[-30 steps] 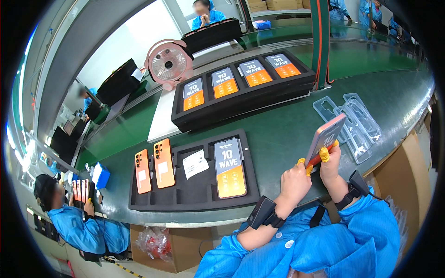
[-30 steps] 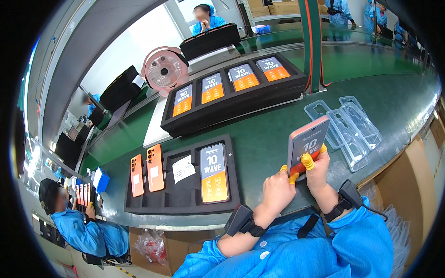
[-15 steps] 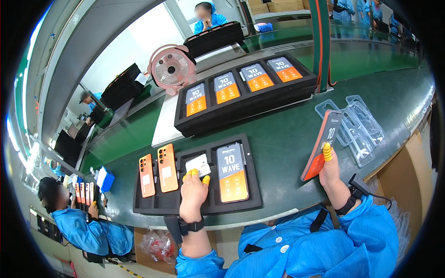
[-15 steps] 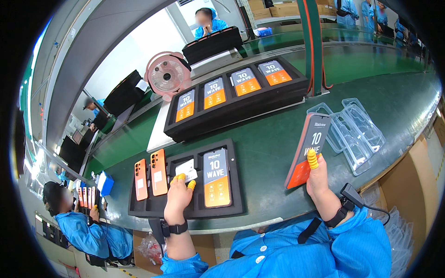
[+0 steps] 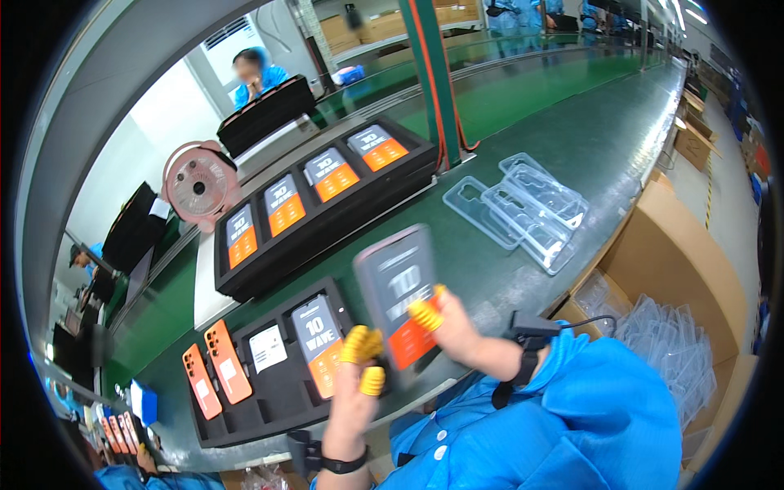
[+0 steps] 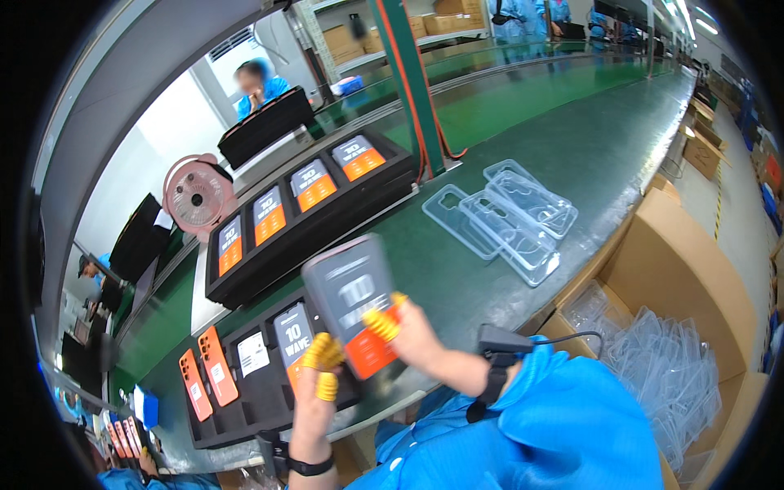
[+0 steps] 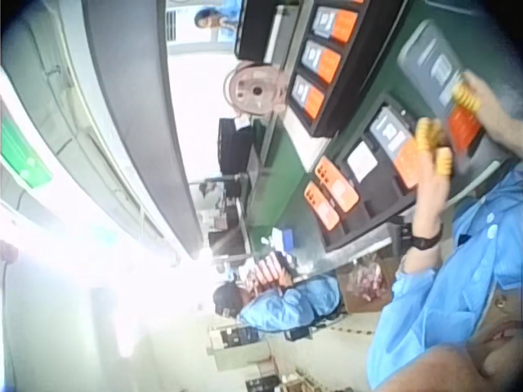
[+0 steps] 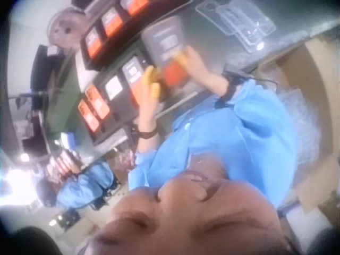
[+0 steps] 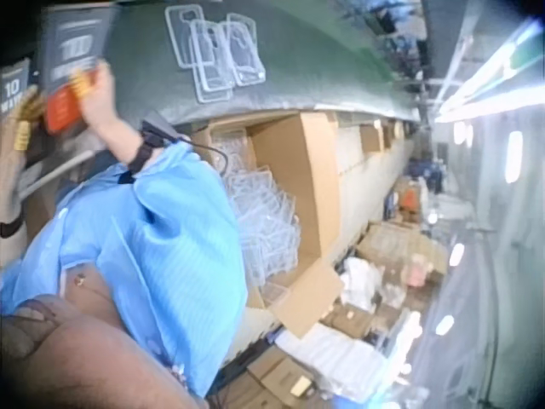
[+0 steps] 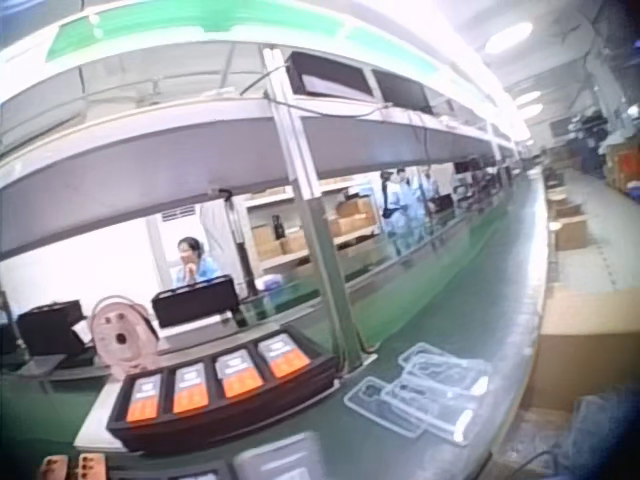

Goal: Placing smartphones into protective cases and organizing them on an assembly line.

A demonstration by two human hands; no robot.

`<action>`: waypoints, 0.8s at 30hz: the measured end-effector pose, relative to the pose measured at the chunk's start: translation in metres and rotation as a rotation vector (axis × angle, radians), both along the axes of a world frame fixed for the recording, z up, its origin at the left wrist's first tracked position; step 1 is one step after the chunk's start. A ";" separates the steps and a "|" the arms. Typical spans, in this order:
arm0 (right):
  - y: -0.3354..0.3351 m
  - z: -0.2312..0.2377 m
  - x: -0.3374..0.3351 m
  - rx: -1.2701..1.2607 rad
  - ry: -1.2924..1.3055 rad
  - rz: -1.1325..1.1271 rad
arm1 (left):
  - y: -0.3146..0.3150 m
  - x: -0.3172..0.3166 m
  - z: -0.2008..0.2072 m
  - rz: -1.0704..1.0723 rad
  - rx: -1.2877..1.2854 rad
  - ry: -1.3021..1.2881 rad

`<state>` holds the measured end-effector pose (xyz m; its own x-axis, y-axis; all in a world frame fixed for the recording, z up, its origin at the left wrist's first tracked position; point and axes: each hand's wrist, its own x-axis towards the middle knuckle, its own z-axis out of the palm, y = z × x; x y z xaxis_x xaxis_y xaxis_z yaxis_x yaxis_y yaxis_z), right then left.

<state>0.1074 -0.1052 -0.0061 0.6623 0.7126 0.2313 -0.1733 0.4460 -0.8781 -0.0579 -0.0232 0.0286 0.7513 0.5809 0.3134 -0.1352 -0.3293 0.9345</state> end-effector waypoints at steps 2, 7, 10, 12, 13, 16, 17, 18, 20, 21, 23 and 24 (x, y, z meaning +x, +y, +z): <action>0.003 0.018 -0.018 -0.014 -0.166 0.058 | -0.008 0.009 -0.019 0.092 0.014 0.019; -0.029 0.059 0.023 -0.178 -1.006 -0.262 | 0.018 -0.015 -0.009 0.266 -0.238 -0.347; -0.060 0.048 0.084 -0.516 -1.250 -0.783 | 0.062 -0.061 0.005 0.550 -0.368 -0.340; -0.078 0.020 0.127 -0.758 -1.306 -0.954 | 0.097 -0.102 0.002 0.571 -0.321 -0.139; -0.089 0.005 0.144 -0.883 -1.294 -0.997 | 0.124 -0.122 -0.016 0.604 -0.317 -0.088; -0.106 -0.010 0.163 -1.054 -1.195 -0.867 | 0.145 -0.137 -0.027 0.732 -0.179 0.297; -0.105 -0.009 0.165 -1.003 -1.211 -0.936 | 0.143 -0.136 -0.026 0.717 -0.203 0.315; -0.103 -0.006 0.166 -0.949 -1.226 -1.003 | 0.141 -0.135 -0.023 0.703 -0.228 0.333; -0.101 0.009 0.165 -0.825 -1.232 -1.091 | 0.120 -0.122 -0.010 0.755 -0.053 0.556; -0.104 0.022 0.164 -0.743 -1.209 -1.119 | 0.112 -0.114 -0.001 0.777 0.040 0.663; -0.106 0.044 0.160 -0.567 -1.153 -1.141 | 0.118 -0.125 -0.015 0.801 0.142 0.594; -0.110 0.054 0.155 -0.401 -0.871 -0.902 | 0.122 -0.127 -0.019 0.799 0.209 0.614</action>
